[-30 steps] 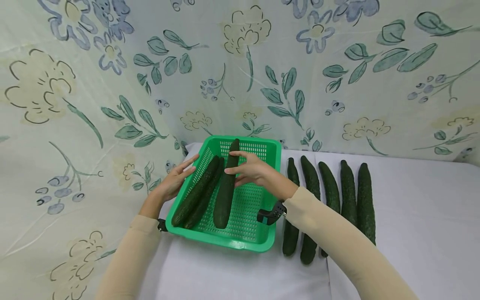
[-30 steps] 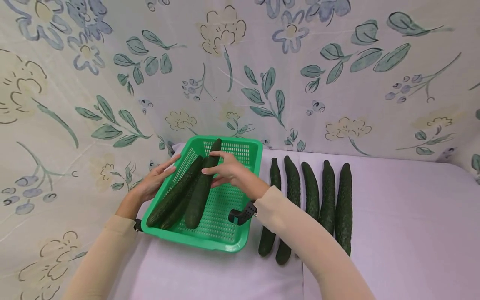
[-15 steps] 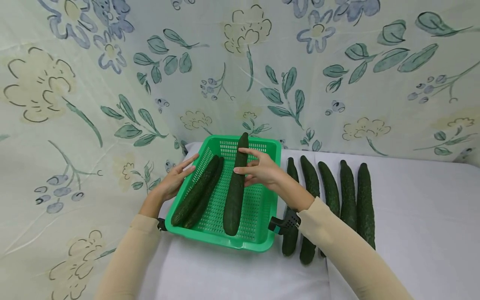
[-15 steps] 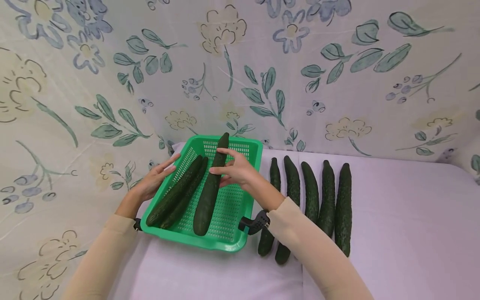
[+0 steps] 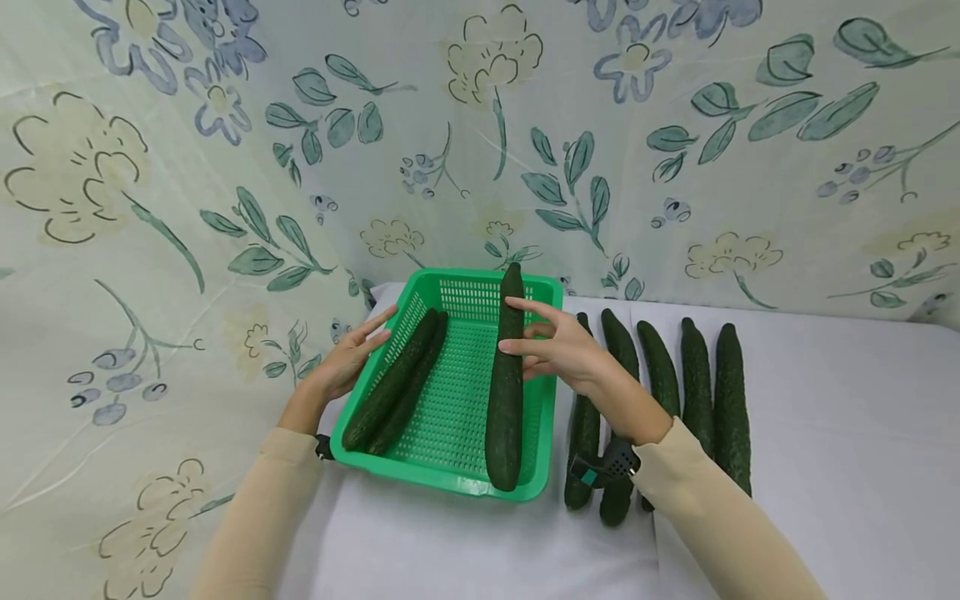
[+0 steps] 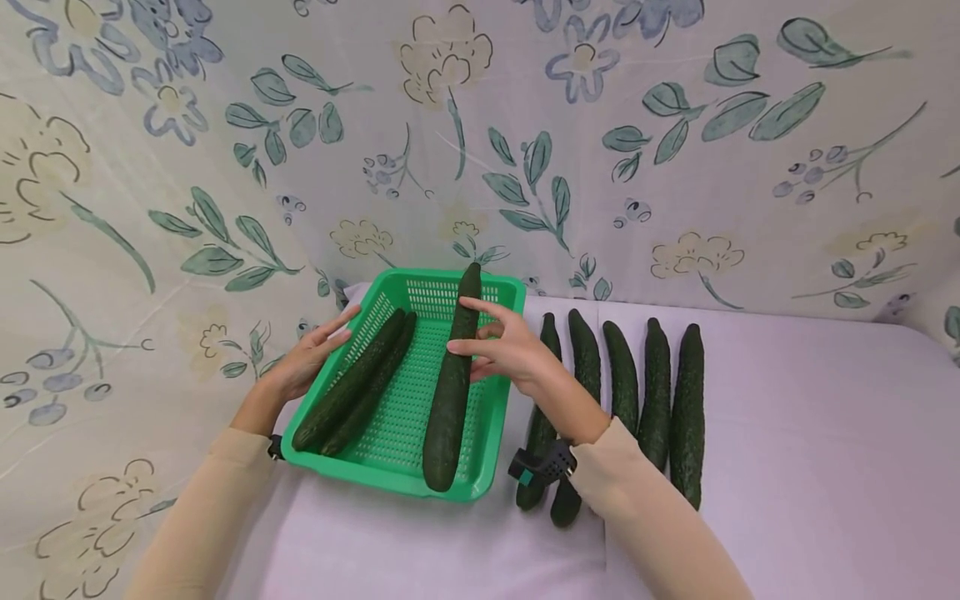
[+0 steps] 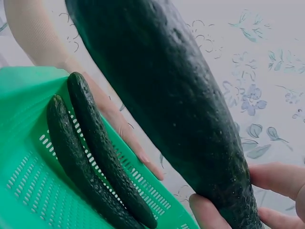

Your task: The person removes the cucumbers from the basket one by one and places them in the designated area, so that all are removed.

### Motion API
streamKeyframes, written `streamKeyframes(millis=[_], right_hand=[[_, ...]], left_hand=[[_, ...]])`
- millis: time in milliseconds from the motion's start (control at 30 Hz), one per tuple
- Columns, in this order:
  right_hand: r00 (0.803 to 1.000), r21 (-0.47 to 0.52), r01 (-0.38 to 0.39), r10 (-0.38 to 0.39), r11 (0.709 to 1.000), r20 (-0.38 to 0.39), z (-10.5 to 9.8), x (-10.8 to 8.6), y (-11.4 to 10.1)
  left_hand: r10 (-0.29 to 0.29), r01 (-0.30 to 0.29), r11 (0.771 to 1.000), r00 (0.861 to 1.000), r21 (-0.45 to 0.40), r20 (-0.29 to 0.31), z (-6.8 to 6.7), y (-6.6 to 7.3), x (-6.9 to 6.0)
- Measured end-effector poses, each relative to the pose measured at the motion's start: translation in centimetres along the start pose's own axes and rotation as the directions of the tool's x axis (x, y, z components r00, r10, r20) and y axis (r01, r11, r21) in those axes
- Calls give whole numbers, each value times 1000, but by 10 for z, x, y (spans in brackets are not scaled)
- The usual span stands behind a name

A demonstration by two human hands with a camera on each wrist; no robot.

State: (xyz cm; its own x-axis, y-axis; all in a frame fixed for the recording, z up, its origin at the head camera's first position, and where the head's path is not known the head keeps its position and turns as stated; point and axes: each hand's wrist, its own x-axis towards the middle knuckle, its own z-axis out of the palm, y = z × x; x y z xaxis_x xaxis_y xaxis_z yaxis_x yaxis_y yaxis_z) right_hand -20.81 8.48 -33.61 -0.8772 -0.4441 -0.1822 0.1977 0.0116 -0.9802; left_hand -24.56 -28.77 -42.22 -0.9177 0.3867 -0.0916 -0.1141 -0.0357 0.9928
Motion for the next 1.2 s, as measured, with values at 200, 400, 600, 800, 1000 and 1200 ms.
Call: streamKeyframes(millis=[200,400,600,800,1000,1200], right_hand=[[1000,-1,-5,5,1000,-12,-12,-11,5],[1000,5,13,-13,1000,-20,-24,-23,9],[998,6,33,-33,999,-47,-37,-31,15],[998,13,34,-33,999,-55,-50,-39,20],[997,10,34,-33,999,-71,-63,-46,24],[995,4,37,-37,999,-88,-77,-54,28]], left_hand=[[-2,2,1000,1000,9,-6,1,0,-1],[-3,3,1000,1000,13,-10,0,-1,0],[3,-3,1000,1000,10,-5,-1,-2,1],[12,-12,1000,1000,0,6,-2,-2,2],[11,-11,1000,1000,10,6,-2,-3,1],[20,-20,1000,1000,16,14,-2,-3,2]])
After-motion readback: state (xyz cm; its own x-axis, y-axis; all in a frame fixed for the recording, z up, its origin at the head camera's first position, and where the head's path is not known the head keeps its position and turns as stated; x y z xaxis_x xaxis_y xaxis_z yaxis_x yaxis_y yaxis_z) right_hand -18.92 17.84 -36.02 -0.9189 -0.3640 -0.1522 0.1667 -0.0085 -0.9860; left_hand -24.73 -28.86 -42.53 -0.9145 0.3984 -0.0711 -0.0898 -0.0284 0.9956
